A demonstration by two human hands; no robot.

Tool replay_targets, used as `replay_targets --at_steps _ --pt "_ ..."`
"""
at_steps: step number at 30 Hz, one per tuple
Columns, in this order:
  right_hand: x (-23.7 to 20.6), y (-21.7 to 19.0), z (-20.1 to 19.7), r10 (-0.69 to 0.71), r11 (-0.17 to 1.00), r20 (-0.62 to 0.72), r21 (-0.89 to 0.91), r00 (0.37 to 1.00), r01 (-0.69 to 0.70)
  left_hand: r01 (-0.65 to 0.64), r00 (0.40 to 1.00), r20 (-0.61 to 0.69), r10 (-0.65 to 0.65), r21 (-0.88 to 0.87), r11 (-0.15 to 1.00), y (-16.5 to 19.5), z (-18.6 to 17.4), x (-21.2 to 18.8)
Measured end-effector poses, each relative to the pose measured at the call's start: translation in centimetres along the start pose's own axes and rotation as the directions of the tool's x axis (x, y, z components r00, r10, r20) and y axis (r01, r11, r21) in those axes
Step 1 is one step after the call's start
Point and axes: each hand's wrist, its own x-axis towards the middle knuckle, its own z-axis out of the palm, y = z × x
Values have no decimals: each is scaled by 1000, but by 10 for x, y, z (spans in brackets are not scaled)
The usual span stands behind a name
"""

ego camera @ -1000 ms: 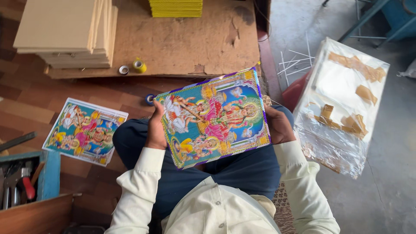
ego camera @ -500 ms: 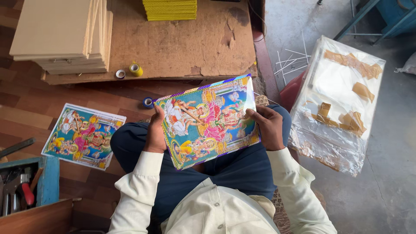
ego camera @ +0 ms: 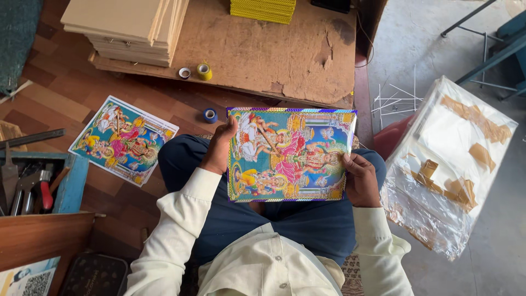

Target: The person sits on the floor and assembles a decorative religious art piece. They place a printed image onto a cardboard backing, trim the edges with scissors, and apply a yellow decorative border tape around the perimeter. The person handles the image, cardboard, scissors, and tape to complete the assembly.

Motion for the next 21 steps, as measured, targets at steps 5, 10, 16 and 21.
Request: replay_targets --at_steps 5,10,16,21 --pt "-8 -4 11 48 991 202 115 978 -72 -1 992 -121 -21 -178 984 15 -2 14" --pt "-1 5 6 231 970 225 -133 947 -205 -68 994 -95 57 -114 991 24 -15 21" --pt "18 -16 38 -23 990 138 -135 990 42 -239 888 -236 395 497 834 51 -1 49" --pt "34 -64 101 -541 603 294 -518 788 607 -120 975 -175 135 97 988 93 37 43"
